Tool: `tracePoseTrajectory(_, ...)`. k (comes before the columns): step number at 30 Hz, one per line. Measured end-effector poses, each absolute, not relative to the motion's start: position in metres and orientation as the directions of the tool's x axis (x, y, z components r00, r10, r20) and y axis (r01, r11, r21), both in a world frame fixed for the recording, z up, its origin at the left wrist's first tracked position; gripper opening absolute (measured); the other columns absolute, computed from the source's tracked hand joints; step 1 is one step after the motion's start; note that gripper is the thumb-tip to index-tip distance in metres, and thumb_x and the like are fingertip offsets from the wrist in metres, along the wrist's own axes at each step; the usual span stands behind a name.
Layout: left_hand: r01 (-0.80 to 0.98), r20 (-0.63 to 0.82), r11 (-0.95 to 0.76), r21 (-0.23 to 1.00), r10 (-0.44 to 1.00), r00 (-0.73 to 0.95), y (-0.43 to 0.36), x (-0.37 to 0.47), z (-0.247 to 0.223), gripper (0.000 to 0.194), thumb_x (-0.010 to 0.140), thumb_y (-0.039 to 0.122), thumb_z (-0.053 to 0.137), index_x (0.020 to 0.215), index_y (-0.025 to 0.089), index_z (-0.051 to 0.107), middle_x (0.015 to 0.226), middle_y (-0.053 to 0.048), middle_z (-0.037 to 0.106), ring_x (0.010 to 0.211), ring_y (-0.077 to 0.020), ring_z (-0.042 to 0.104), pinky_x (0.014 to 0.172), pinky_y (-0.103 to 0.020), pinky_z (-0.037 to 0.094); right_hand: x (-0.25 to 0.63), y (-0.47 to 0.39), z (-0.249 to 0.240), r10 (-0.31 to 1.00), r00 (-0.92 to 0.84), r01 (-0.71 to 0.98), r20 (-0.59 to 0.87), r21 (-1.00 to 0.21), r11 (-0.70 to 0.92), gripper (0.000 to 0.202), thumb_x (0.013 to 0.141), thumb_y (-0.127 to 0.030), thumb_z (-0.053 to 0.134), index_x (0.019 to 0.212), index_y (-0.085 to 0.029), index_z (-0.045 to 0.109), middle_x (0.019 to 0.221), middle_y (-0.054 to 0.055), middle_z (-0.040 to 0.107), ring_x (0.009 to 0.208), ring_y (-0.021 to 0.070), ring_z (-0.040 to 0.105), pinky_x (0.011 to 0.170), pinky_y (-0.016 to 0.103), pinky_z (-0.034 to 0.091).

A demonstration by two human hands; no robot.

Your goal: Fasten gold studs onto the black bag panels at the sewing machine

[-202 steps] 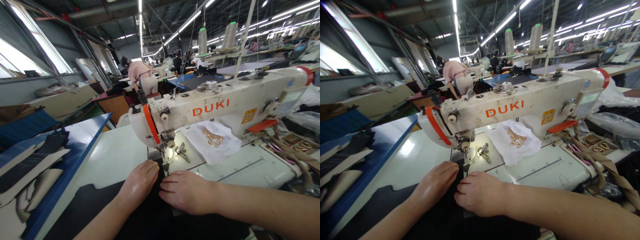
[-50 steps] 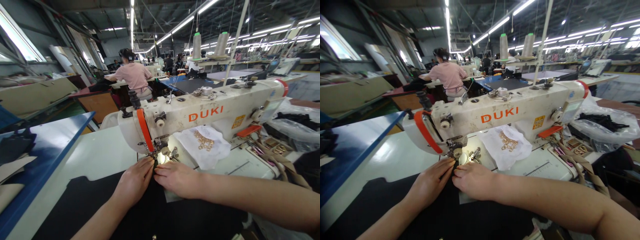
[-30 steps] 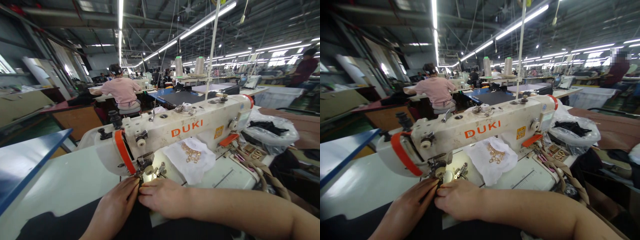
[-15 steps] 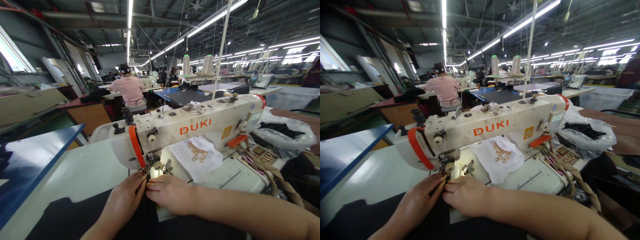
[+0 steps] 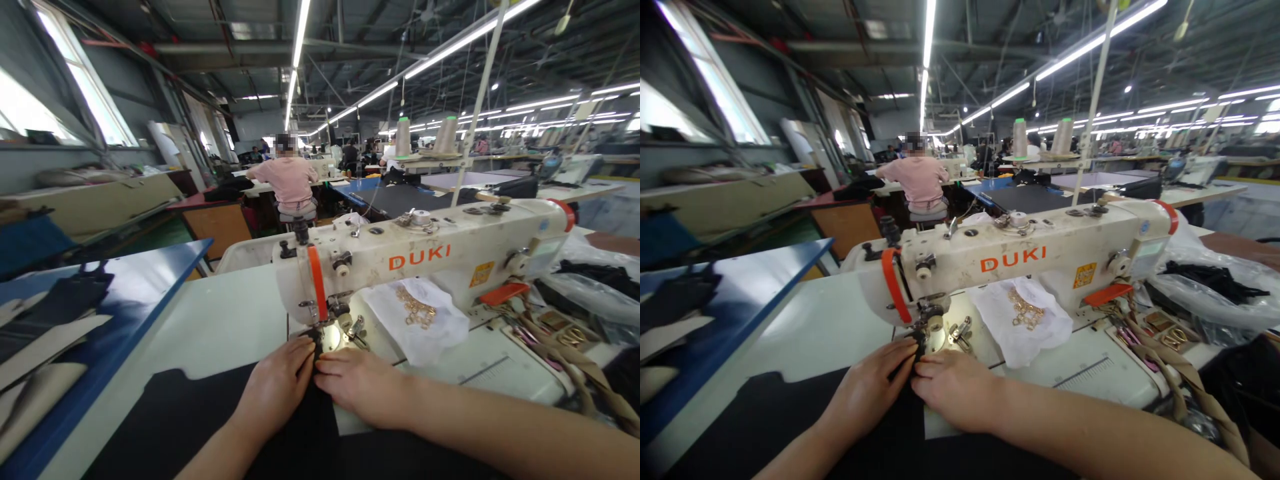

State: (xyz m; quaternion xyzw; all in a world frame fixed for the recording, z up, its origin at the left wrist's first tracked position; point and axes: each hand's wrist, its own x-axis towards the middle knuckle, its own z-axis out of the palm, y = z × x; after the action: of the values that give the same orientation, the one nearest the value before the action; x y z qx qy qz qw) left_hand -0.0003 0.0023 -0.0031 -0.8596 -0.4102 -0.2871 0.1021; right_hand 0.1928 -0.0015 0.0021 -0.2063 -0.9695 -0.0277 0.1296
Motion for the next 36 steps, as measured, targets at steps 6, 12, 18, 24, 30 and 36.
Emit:
tracePoseTrajectory(6,0.791,0.529,-0.593,0.150,0.724,0.443,-0.044,-0.011,0.003,0.022,0.085,0.015,0.047,0.099,0.017,0.064,0.100,-0.008,0.069,0.093,-0.0195,0.065,0.084,-0.034,0.056,0.180,-0.033,-0.008,0.369,-0.876,0.373,0.310,-0.046,0.927,0.024,0.089,-0.017,0.050,0.110,-0.011,0.058,0.116,0.010,0.061,0.112,0.0209,0.053,0.102,0.033,0.040)
tracePoseTrajectory(12,0.769,0.455,-0.539,0.345,0.812,0.366,-0.037,-0.003,0.013,0.015,0.082,0.010,0.052,0.087,0.017,0.065,0.094,-0.007,0.066,0.095,-0.0218,0.059,0.088,-0.042,0.050,0.181,-0.039,0.000,0.406,-0.843,0.364,0.352,-0.183,0.913,0.027,0.087,-0.017,0.053,0.113,-0.013,0.061,0.118,0.008,0.063,0.113,0.0197,0.055,0.102,0.032,0.041)
tracePoseTrajectory(18,0.806,0.419,-0.425,0.411,0.874,0.248,-0.037,0.012,0.015,0.011,0.078,0.012,0.061,0.072,0.019,0.066,0.082,-0.002,0.068,0.086,-0.0170,0.060,0.084,-0.030,0.050,0.187,-0.045,0.002,0.457,-0.829,0.379,0.321,-0.278,0.883,0.033,0.086,-0.012,0.052,0.117,-0.016,0.062,0.121,0.009,0.062,0.115,0.0223,0.055,0.101,0.037,0.044)
tracePoseTrajectory(24,0.850,0.380,-0.225,0.477,0.924,0.032,-0.089,-0.030,0.042,0.026,0.080,0.027,0.063,0.105,0.020,0.064,0.111,-0.004,0.065,0.106,-0.0176,0.056,0.098,-0.029,0.042,0.192,-0.042,-0.007,0.438,-0.832,0.360,0.342,-0.269,0.894,0.033,0.090,-0.017,0.047,0.120,-0.019,0.061,0.126,0.008,0.059,0.115,0.0225,0.056,0.098,0.039,0.047)
tracePoseTrajectory(30,0.773,0.011,0.455,0.443,0.859,-0.512,-0.147,-0.147,0.086,0.028,0.078,0.033,0.052,0.093,0.014,0.066,0.098,-0.011,0.068,0.095,-0.0293,0.061,0.088,-0.044,0.044,0.193,-0.043,-0.009,0.432,-0.793,0.356,0.430,-0.248,0.901,0.032,0.090,-0.017,0.046,0.117,-0.020,0.064,0.121,0.008,0.062,0.111,0.0222,0.059,0.095,0.039,0.049)
tracePoseTrajectory(36,0.635,-0.290,0.472,0.612,0.881,-0.375,-0.191,-0.175,0.085,0.037,0.064,0.051,0.062,0.079,0.018,0.067,0.071,-0.004,0.068,0.077,-0.0272,0.064,0.070,-0.034,0.048,0.195,-0.045,-0.006,0.390,-0.774,0.347,0.499,-0.182,0.920,0.031,0.090,-0.017,0.044,0.112,-0.019,0.066,0.115,0.009,0.065,0.105,0.0221,0.063,0.090,0.037,0.053)
